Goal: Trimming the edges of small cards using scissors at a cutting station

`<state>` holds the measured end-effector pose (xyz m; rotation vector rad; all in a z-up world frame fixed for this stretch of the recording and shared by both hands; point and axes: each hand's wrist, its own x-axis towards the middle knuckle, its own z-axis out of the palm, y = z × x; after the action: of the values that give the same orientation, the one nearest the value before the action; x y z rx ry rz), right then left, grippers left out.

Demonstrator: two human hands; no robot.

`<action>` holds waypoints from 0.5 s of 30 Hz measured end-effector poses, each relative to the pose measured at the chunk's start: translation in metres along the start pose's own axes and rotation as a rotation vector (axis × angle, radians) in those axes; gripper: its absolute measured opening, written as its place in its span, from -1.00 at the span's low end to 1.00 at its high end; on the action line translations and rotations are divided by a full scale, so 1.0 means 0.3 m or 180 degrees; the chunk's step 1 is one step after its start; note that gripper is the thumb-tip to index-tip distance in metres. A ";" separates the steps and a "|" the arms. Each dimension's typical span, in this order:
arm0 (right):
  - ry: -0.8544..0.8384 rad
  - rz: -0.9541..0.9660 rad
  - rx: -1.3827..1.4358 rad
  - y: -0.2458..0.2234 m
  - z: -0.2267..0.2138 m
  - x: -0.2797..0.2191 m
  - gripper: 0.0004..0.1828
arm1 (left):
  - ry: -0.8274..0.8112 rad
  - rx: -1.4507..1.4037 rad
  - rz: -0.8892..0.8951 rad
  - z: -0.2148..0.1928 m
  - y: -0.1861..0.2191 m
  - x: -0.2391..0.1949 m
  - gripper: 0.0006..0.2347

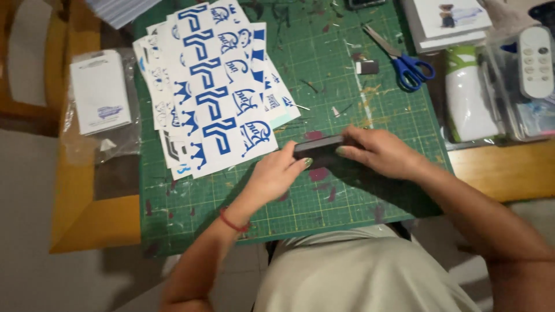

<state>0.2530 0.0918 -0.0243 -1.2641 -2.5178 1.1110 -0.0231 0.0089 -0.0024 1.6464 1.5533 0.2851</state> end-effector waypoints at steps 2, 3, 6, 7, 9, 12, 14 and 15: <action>-0.0136 0.0100 -0.0021 -0.008 -0.008 0.001 -0.57 | -0.0154 -0.0252 -0.0131 -0.026 0.041 -0.037 -0.71; -0.0274 0.0178 -0.0044 -0.010 -0.012 -0.006 -0.53 | -0.0289 -0.0497 -0.0274 -0.038 0.063 -0.052 -0.69; -0.0655 0.0321 -0.0627 -0.047 -0.039 0.004 -0.47 | -0.0425 0.0463 -0.0295 -0.055 0.066 -0.019 -0.57; -0.0595 0.0411 -0.0587 -0.055 -0.042 0.007 -0.47 | -0.0503 0.0510 -0.0224 -0.060 0.085 -0.014 -0.57; -0.0765 0.0458 -0.1023 -0.071 -0.047 0.018 -0.45 | -0.0402 0.1413 -0.0320 -0.066 0.121 -0.017 -0.53; -0.0682 0.0262 -0.1357 -0.037 -0.016 0.026 -0.41 | -0.0107 0.1934 -0.0303 -0.042 0.090 0.007 -0.56; -0.0647 0.0218 -0.1492 -0.040 -0.003 0.038 -0.42 | -0.0112 0.1972 -0.0355 -0.038 0.095 -0.001 -0.54; -0.0607 0.0174 -0.1638 -0.038 -0.005 0.044 -0.43 | -0.0106 0.2009 -0.0400 -0.040 0.102 0.007 -0.53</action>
<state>0.2379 0.0979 -0.0186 -1.3935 -3.0606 0.6301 -0.0087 0.0192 0.0255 1.9894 1.8242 -0.3357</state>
